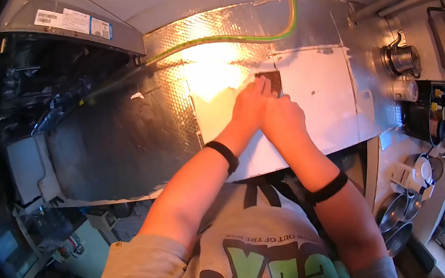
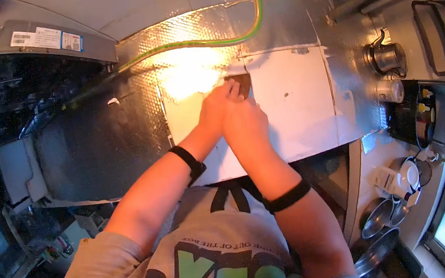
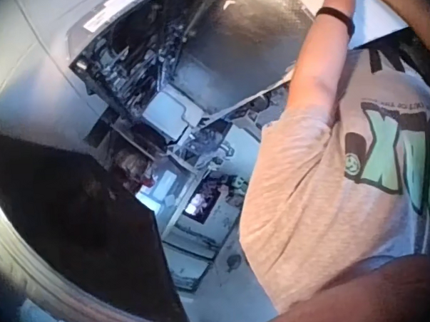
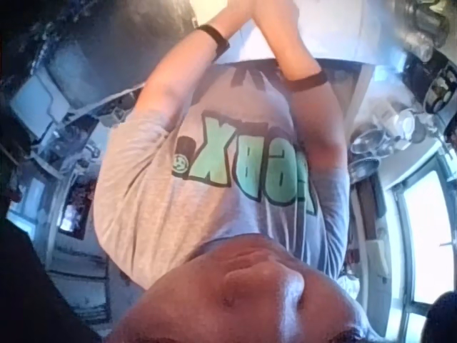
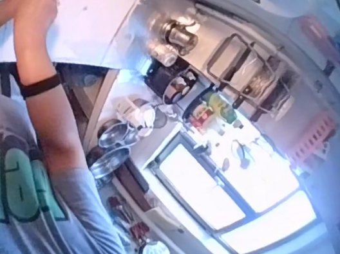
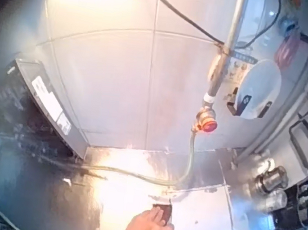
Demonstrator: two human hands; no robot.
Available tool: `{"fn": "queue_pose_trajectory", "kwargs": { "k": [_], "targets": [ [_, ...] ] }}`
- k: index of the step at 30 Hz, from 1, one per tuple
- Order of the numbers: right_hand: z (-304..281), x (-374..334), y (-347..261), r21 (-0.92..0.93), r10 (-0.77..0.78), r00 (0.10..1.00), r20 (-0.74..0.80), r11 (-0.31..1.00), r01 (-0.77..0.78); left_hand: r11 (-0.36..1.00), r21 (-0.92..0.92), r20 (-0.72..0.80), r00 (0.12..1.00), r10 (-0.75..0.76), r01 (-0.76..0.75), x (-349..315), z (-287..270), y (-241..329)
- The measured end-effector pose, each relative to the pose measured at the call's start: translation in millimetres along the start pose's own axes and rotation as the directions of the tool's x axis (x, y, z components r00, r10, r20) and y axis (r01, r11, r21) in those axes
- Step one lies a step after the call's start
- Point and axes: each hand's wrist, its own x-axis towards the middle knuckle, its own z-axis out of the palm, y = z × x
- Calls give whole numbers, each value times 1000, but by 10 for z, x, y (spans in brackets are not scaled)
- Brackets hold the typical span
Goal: Scrape white debris or adhesive from a metallic surface using a hand scraper.
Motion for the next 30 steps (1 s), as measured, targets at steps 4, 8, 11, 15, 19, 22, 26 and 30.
{"fn": "queue_pose_trajectory", "kwargs": {
  "k": [4, 8, 11, 15, 19, 22, 26, 30],
  "targets": [
    [-91, 34, -10, 60, 64, 998, 16, 996, -64, 999, -22, 46, 998, -31, 32, 46, 23, -44],
    [-81, -36, -44, 58, 69, 998, 13, 996, -70, 998, -38, 1, 999, -52, 52, 36, 49, -74],
    [-19, 36, 29, 73, 81, 997, 18, 994, -82, 999, -25, 24, 999, -23, 23, 61, 11, -44],
    [-54, -49, -17, 71, 54, 999, -3, 996, -54, 989, -109, 10, 995, -97, 98, -50, 96, -19],
    [-36, 13, -4, 73, 60, 998, -2, 996, -59, 999, -35, 12, 1000, -9, 10, 66, -5, -47],
    [-60, 8, 1, 69, 55, 998, 5, 996, -55, 998, 26, 155, 986, -59, 55, 82, -17, -39],
    [10, -93, -25, 65, 73, 997, -6, 995, -72, 999, 33, 34, 999, 27, -28, 11, 17, -66],
    [18, 19, 29, 85, 71, 997, 17, 994, -72, 996, 85, 183, 983, 7, -23, 126, -95, -36]
  ]
}}
